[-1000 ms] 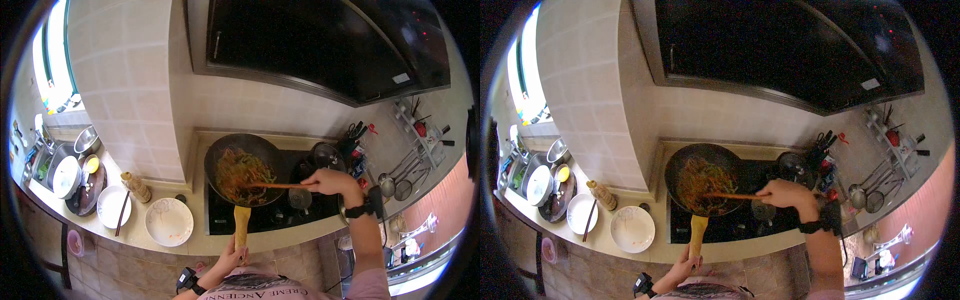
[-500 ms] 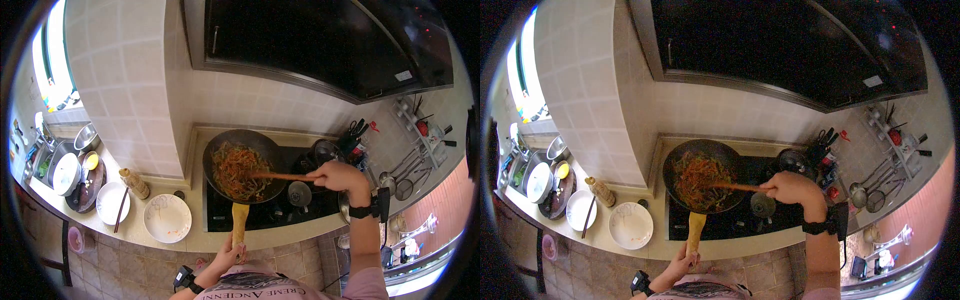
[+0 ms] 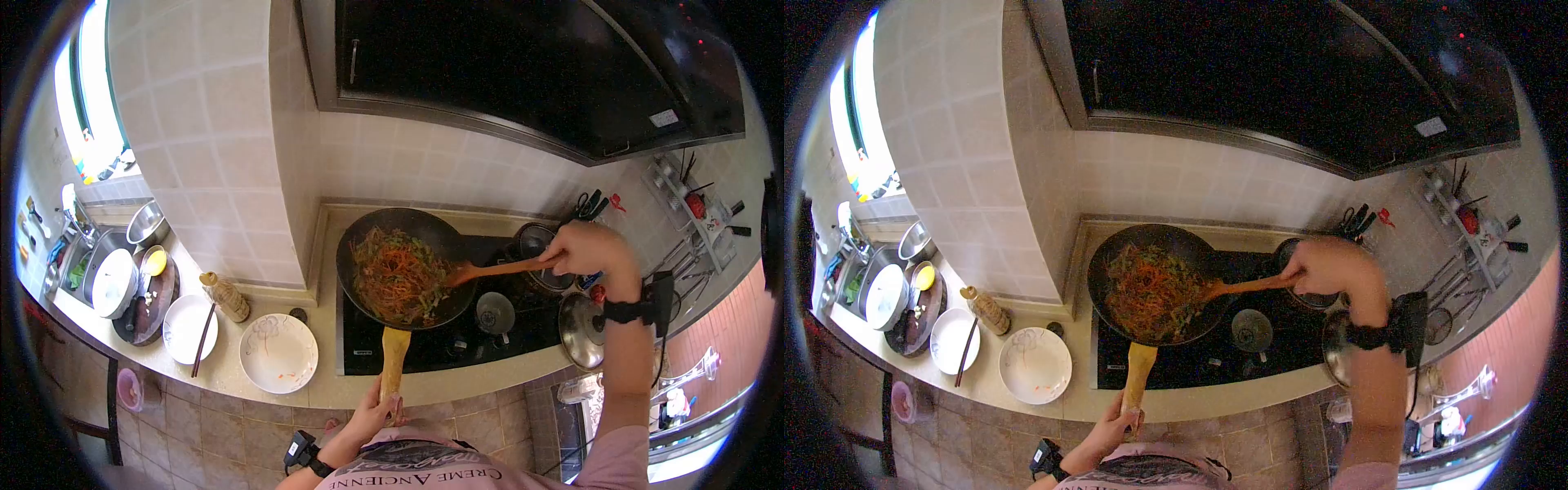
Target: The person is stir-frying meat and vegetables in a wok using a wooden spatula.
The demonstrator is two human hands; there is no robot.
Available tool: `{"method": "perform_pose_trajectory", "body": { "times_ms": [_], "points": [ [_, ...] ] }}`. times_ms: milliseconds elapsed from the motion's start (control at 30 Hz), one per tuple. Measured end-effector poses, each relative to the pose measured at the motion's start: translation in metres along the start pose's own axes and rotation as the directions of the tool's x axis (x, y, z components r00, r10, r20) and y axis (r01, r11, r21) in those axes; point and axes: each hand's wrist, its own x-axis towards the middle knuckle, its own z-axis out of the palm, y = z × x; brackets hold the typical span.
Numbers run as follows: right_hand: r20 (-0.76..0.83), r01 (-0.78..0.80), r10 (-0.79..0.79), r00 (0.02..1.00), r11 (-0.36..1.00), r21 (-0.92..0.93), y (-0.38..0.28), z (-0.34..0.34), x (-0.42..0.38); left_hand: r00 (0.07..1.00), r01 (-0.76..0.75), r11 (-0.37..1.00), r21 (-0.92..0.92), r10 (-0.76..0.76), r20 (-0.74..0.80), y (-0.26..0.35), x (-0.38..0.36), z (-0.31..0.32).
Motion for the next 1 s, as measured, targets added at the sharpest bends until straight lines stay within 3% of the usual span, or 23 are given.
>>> {"method": "perform_pose_trajectory", "body": {
  "times_ms": [133,233,333,367,433,500,633,767,800,833,933,1000],
  "points": [
    [0.08,0.026,-0.019,0.997,0.996,-0.086,0.007,-0.005,0.008,1.0,-0.013,0.999,0.045,0.012,0.027,-0.002,0.004,-0.004],
    [0.099,0.059,-0.058,0.993,0.998,-0.005,0.002,0.021,0.038,0.999,-0.009,0.999,0.034,0.007,0.051,0.002,0.002,-0.003],
    [-0.021,0.07,-0.067,0.998,0.964,0.257,0.018,0.068,0.075,0.999,-0.007,1.0,0.017,0.006,0.054,0.0,0.002,-0.005],
    [0.01,0.045,-0.05,0.999,0.952,0.303,0.022,0.069,0.072,0.999,-0.005,1.0,0.025,0.004,0.052,0.001,0.001,-0.004],
    [0.07,-0.009,-0.02,0.997,0.922,0.388,0.021,0.062,0.061,0.999,-0.014,0.999,0.045,0.012,0.053,0.002,0.002,-0.004],
    [0.2,-0.17,0.095,0.975,0.901,0.398,0.014,0.034,0.034,0.998,-0.027,0.997,0.072,0.022,0.061,0.001,0.003,-0.006],
    [0.186,-0.17,0.102,0.977,0.9,0.401,-0.002,-0.002,-0.011,0.997,0.001,0.998,0.066,-0.006,0.074,0.005,0.002,-0.004],
    [0.329,-0.038,-0.103,0.939,0.918,0.395,-0.013,0.003,0.004,1.0,-0.007,0.993,0.119,0.005,0.02,0.005,0.002,-0.006],
    [0.313,0.075,-0.212,0.926,0.914,0.398,-0.009,0.023,0.025,1.0,-0.024,0.989,0.146,0.024,0.0,-0.001,0.004,-0.007],
    [0.187,0.213,-0.299,0.936,0.901,0.377,-0.011,0.044,0.044,0.999,-0.032,0.989,0.141,0.032,0.004,-0.006,0.006,-0.009],
    [-0.147,0.244,-0.198,0.969,0.849,0.468,-0.032,0.098,0.076,0.999,-0.041,0.989,0.14,0.04,0.012,-0.011,0.006,-0.013],
    [-0.137,0.15,-0.089,0.986,0.833,0.533,-0.038,0.111,0.081,0.999,-0.042,0.989,0.142,0.042,0.009,-0.01,0.005,-0.012]
  ]
}}
